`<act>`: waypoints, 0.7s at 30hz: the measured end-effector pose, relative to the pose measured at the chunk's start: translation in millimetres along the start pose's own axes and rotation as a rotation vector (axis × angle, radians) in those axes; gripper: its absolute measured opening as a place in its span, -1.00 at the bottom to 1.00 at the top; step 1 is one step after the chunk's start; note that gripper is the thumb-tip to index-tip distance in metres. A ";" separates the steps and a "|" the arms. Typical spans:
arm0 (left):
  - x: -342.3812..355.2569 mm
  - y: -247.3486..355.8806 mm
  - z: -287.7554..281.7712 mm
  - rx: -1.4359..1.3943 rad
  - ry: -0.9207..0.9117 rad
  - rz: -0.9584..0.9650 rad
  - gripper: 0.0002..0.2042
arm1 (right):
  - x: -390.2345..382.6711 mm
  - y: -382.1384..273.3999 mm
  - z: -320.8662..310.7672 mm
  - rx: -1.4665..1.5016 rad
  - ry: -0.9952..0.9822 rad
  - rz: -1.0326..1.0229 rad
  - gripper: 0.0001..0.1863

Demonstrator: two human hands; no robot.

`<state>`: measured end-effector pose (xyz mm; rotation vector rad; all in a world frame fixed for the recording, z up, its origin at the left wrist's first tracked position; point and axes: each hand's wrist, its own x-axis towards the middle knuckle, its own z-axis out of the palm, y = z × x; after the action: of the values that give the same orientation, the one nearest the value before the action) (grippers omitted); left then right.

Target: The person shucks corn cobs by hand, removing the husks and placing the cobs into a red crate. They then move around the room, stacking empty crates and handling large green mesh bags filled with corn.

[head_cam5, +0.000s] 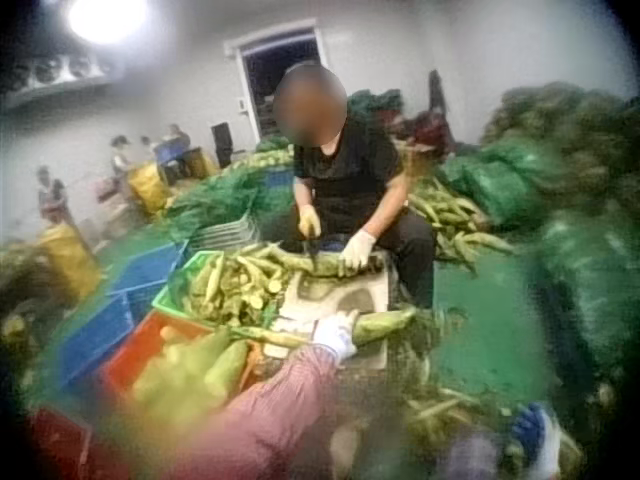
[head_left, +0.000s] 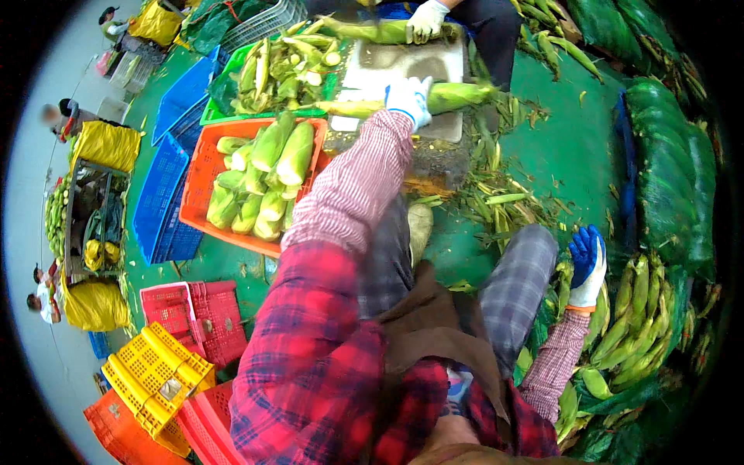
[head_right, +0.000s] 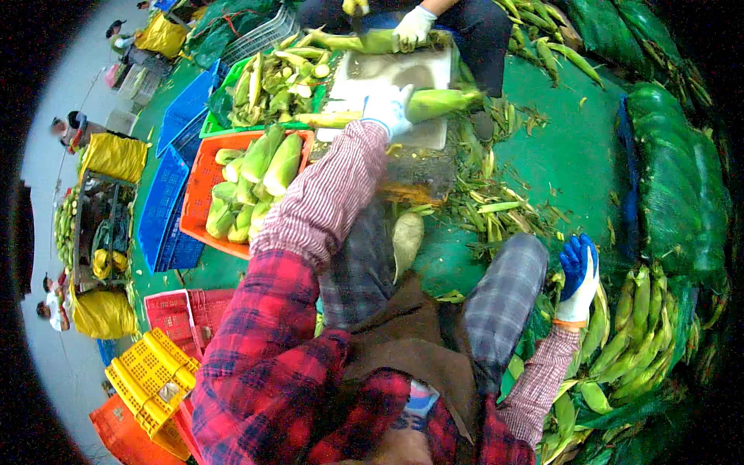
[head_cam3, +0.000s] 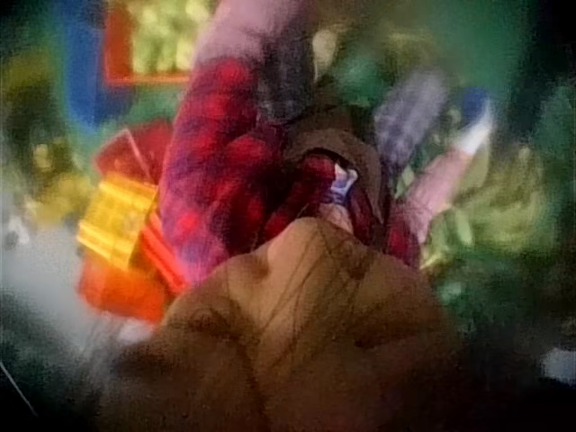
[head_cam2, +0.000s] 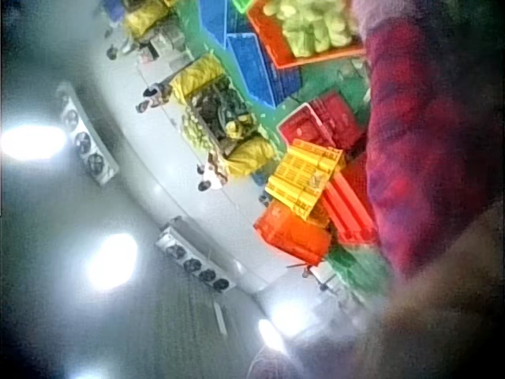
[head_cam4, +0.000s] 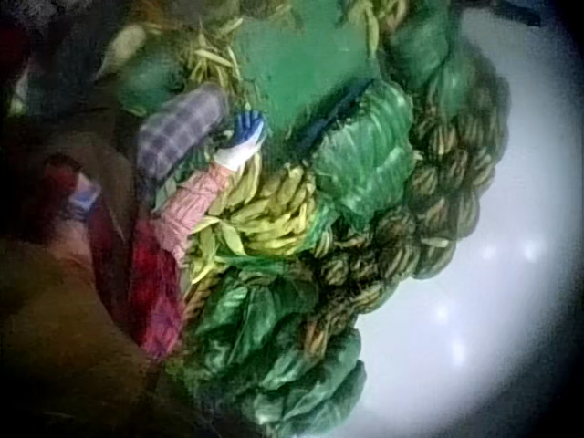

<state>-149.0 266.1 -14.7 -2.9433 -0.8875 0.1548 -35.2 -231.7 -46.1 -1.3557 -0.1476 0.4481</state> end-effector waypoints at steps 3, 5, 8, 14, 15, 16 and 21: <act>-22.4 -42.2 3.8 0.103 0.108 -0.138 0.02 | -0.3 -10.3 24.7 -0.090 -0.069 -0.025 -0.49; -52.9 -83.9 24.0 0.146 0.323 -0.122 -0.02 | 4.1 -12.3 33.0 -0.122 -0.092 -0.026 -0.50; -156.1 -168.7 61.9 0.442 -0.191 -0.304 -0.13 | 14.6 -4.7 32.9 -0.124 -0.134 0.030 -0.51; -183.0 -176.9 34.0 0.318 -0.069 -0.311 -0.30 | 14.5 -22.7 56.1 -0.185 -0.115 0.012 -0.52; -187.5 -185.5 43.2 0.377 -0.064 -0.317 -0.26 | 11.0 -27.3 58.6 -0.210 -0.168 -0.004 -0.52; -192.5 -194.0 51.5 0.437 -0.059 -0.320 -0.23 | 8.5 -34.4 63.3 -0.256 -0.195 -0.020 -0.52; -196.2 -251.5 34.2 0.572 -0.150 -0.364 -0.48 | 4.8 -49.0 20.6 -0.312 -0.073 -0.039 -0.52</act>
<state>-453.2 367.8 -10.9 -2.2320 -1.1492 0.5146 -27.1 -218.2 4.9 -1.6399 -0.3141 0.4550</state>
